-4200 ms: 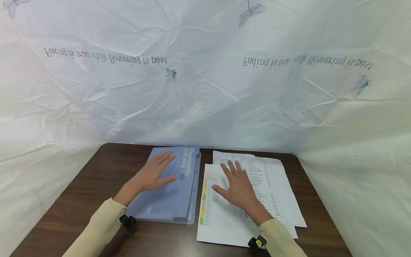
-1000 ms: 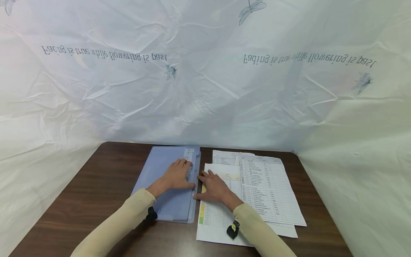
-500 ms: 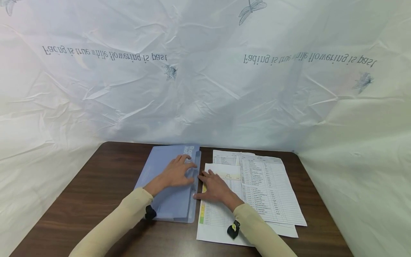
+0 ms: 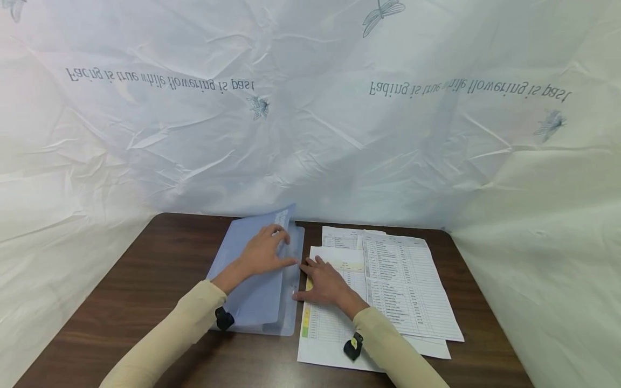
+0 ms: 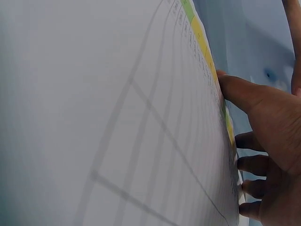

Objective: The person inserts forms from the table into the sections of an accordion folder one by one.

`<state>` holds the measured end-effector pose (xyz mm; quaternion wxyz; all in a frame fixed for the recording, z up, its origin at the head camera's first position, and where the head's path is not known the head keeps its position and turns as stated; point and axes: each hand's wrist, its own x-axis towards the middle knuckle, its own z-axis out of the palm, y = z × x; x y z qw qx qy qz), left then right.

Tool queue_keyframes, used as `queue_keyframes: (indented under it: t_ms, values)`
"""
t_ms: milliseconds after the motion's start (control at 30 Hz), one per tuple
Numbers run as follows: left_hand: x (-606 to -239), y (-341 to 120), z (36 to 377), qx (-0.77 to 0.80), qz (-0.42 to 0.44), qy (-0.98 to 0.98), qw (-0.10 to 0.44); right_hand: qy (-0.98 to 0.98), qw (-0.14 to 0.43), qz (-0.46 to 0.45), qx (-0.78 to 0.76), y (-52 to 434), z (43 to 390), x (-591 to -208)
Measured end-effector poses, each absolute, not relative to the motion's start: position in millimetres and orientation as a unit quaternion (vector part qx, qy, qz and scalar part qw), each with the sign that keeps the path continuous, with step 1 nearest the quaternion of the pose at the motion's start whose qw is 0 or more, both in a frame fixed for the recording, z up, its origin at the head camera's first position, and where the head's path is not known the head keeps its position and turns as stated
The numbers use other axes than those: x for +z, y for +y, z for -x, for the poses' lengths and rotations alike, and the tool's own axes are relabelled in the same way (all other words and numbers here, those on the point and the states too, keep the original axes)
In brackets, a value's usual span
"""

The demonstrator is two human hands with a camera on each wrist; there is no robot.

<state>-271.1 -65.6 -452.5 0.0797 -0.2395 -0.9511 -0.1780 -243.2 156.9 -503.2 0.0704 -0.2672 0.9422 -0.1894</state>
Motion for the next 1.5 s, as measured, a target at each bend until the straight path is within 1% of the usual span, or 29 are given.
queue_keyframes:
  t_ms: [167, 500, 967, 1133, 1400, 1500]
  values:
    - [-439.6, -69.6, 271.6, -0.171, 0.241, -0.952, 0.075, 0.944, 0.075, 0.260, -0.189, 155.1, 243.5, -502.6]
    - [-410.0, -75.4, 271.8, -0.162, 0.222, -0.961, 0.011, 0.942, 0.078, 0.266, -0.187, 156.1, 243.9, -502.4]
    - [-391.3, -80.6, 263.7, -0.174, 0.178, -0.968, -0.017, 0.944, 0.078, 0.265, -0.181, 153.6, 242.1, -498.9]
    - [-387.0, -84.5, 260.6, -0.190, 0.170, -0.967, 0.003, 0.942, 0.073, 0.274, -0.179, 153.4, 241.8, -497.5]
    - [-393.0, -94.3, 258.0, -0.234, 0.168, -0.955, 0.077, 0.943, 0.070, 0.273, -0.176, 153.7, 241.3, -498.1]
    - [-394.8, -99.3, 257.3, -0.256, 0.163, -0.948, 0.096, 0.943, 0.077, 0.270, -0.178, 153.6, 240.5, -497.8]
